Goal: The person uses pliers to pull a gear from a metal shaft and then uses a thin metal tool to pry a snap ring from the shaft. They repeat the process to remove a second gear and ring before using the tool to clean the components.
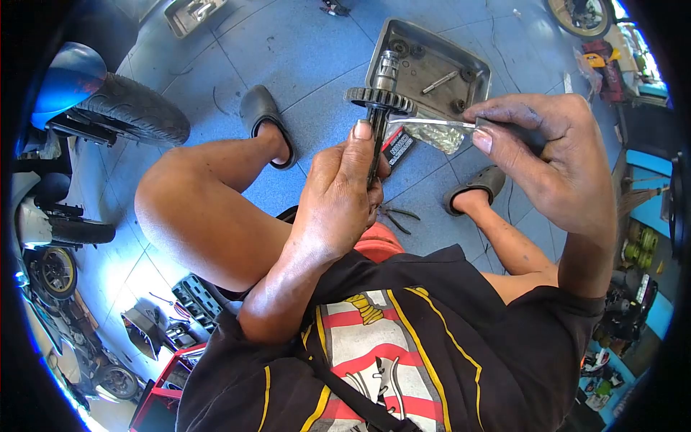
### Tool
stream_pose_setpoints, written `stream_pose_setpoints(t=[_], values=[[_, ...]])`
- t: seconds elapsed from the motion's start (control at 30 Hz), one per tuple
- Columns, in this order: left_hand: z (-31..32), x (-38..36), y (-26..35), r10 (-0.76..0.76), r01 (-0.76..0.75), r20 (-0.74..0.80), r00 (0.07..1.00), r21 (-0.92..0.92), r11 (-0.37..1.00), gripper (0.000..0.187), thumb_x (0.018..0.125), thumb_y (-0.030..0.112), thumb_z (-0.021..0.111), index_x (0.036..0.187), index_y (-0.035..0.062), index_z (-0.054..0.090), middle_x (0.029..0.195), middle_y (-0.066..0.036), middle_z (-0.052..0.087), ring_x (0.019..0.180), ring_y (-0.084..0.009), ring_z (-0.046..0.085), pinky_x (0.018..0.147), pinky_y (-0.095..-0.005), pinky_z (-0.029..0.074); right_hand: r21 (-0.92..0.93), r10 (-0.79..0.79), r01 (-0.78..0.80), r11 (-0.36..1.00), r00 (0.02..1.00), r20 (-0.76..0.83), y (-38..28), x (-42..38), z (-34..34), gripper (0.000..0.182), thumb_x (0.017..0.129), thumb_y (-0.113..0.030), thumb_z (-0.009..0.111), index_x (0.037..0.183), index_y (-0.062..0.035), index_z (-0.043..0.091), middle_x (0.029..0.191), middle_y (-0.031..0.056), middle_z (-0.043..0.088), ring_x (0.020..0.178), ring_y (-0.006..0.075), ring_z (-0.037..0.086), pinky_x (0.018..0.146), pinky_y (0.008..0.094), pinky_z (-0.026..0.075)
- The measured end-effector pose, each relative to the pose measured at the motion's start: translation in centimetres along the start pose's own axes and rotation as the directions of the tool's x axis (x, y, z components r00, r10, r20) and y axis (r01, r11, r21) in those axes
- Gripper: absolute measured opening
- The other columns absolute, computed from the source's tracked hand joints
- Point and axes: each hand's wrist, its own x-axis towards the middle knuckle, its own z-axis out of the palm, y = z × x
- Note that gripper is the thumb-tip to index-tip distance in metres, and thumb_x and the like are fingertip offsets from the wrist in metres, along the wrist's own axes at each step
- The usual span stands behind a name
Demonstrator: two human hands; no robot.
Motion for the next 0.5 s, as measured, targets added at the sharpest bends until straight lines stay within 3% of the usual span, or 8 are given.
stream_pose_setpoints(t=[0.3,0.5], values=[[0.09,0.05,-0.44,0.062,-0.061,-0.002,0.998,0.057,0.996,0.059,0.100,0.055,0.035,0.082,0.0016,0.053,0.051,0.001,0.038,0.034,-0.0069,0.030,0.033,-0.0225,0.024,-0.062,-0.168,0.165,0.984,0.985,-0.039,0.06,0.11,0.26,0.017,0.082,-0.005,0.068,0.095,0.0070,0.069,0.071,0.0111,0.066,0.059,0.0092,0.058,0.052,0.0228,0.044],[0.08,0.19,-0.84,0.133,-0.130,-0.020,0.991,0.107,0.986,0.058,0.101,0.053,0.036,0.082,0.0010,0.053,0.052,0.002,0.038,0.038,-0.0057,0.030,0.036,-0.0221,0.024,-0.152,-0.139,0.130,0.980,0.989,-0.050,-0.87,0.09,0.22,0.017,0.080,-0.003,0.068,0.093,0.0076,0.068,0.072,0.0149,0.067,0.059,0.0138,0.062,0.053,0.0255,0.046]])
